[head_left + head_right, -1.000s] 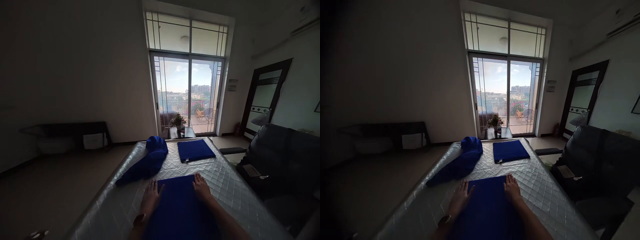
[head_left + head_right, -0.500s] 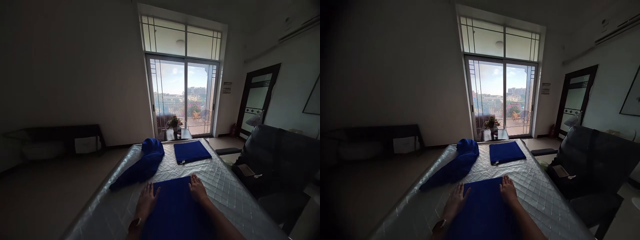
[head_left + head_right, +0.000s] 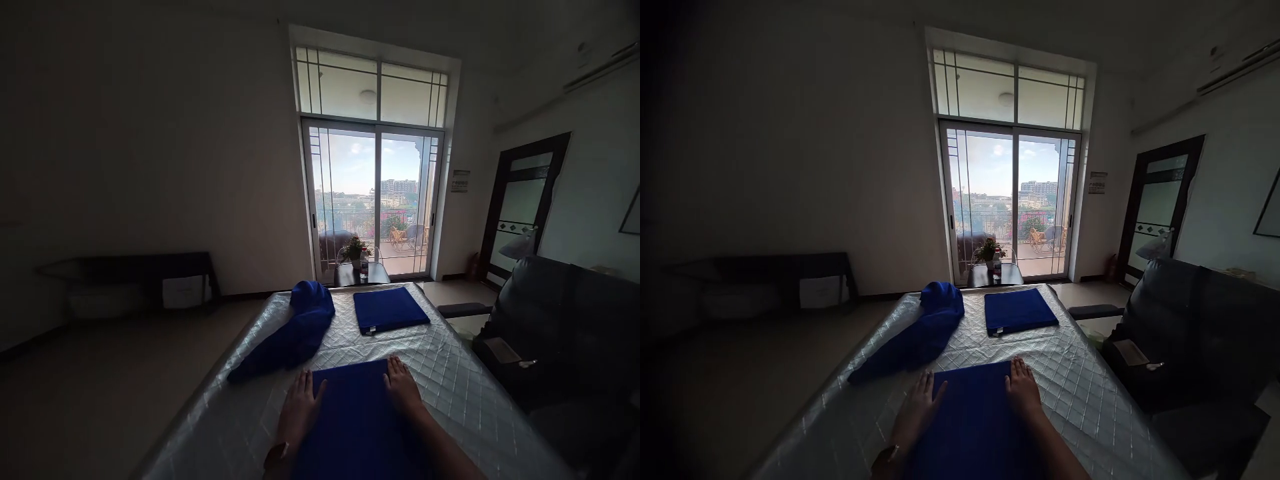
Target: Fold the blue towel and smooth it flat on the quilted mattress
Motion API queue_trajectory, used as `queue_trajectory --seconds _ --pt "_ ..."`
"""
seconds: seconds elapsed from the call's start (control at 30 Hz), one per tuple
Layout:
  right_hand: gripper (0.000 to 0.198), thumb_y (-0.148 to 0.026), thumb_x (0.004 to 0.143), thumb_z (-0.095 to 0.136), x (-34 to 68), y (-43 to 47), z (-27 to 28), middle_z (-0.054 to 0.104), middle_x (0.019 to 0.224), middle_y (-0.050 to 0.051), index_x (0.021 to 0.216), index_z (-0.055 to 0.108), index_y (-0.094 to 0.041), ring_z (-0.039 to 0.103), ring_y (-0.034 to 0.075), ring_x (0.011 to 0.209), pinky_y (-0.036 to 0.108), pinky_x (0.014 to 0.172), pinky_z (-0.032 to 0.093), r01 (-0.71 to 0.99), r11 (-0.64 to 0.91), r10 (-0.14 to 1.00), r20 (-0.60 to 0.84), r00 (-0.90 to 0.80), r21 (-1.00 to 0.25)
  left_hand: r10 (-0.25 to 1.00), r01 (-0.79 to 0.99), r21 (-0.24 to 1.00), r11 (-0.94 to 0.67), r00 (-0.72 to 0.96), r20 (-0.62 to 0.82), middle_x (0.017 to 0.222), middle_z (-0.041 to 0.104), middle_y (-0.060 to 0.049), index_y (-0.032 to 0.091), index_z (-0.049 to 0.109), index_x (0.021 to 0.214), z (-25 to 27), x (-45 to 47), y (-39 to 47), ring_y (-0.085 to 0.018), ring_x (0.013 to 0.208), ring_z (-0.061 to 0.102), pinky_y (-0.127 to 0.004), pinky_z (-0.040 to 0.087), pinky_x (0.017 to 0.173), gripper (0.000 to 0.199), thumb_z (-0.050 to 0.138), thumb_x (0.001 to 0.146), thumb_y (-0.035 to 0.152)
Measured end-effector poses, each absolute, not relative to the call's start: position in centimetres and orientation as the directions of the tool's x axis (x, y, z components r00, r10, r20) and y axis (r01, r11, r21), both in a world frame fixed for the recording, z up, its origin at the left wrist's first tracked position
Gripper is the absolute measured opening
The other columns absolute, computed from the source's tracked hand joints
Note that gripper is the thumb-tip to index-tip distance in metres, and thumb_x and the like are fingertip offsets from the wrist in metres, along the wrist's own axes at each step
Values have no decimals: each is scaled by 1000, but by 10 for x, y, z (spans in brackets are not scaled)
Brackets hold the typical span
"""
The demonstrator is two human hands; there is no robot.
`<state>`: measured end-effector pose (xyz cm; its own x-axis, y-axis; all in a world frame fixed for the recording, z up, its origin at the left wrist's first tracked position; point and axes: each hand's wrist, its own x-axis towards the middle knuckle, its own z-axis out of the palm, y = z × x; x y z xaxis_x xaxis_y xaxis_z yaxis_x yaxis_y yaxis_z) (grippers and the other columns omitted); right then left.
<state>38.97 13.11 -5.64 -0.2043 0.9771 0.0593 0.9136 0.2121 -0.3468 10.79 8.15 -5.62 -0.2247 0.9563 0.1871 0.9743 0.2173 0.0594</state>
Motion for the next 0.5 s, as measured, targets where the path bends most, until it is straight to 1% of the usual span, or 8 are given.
queue_trajectory --seconds 0.2,0.33,0.5 --pt "68 -39 93 24 388 131 -58 26 164 8 154 26 -10 19 18 152 33 124 12 927 181 983 54 -173 -329 961 975 122 185 -205 186 158 37 -15 7 37 149 -58 105 80 -27 150 28 -37 29 121 85 9 92 62" --pt "67 -37 93 24 386 132 -59 24 165 9 154 26 -10 17 19 152 33 123 10 927 183 983 58 -173 -328 962 978 128 162 -186 201 158 36 -18 3 37 148 -59 103 79 -27 150 27 -37 28 122 86 9 92 61" --pt "68 -38 93 24 386 131 -58 26 164 10 153 27 -8 18 18 152 32 123 10 929 193 981 50 -187 -314 965 979 130 154 -178 191 158 37 -18 3 38 148 -59 103 79 -27 150 29 -36 27 122 82 13 93 58"
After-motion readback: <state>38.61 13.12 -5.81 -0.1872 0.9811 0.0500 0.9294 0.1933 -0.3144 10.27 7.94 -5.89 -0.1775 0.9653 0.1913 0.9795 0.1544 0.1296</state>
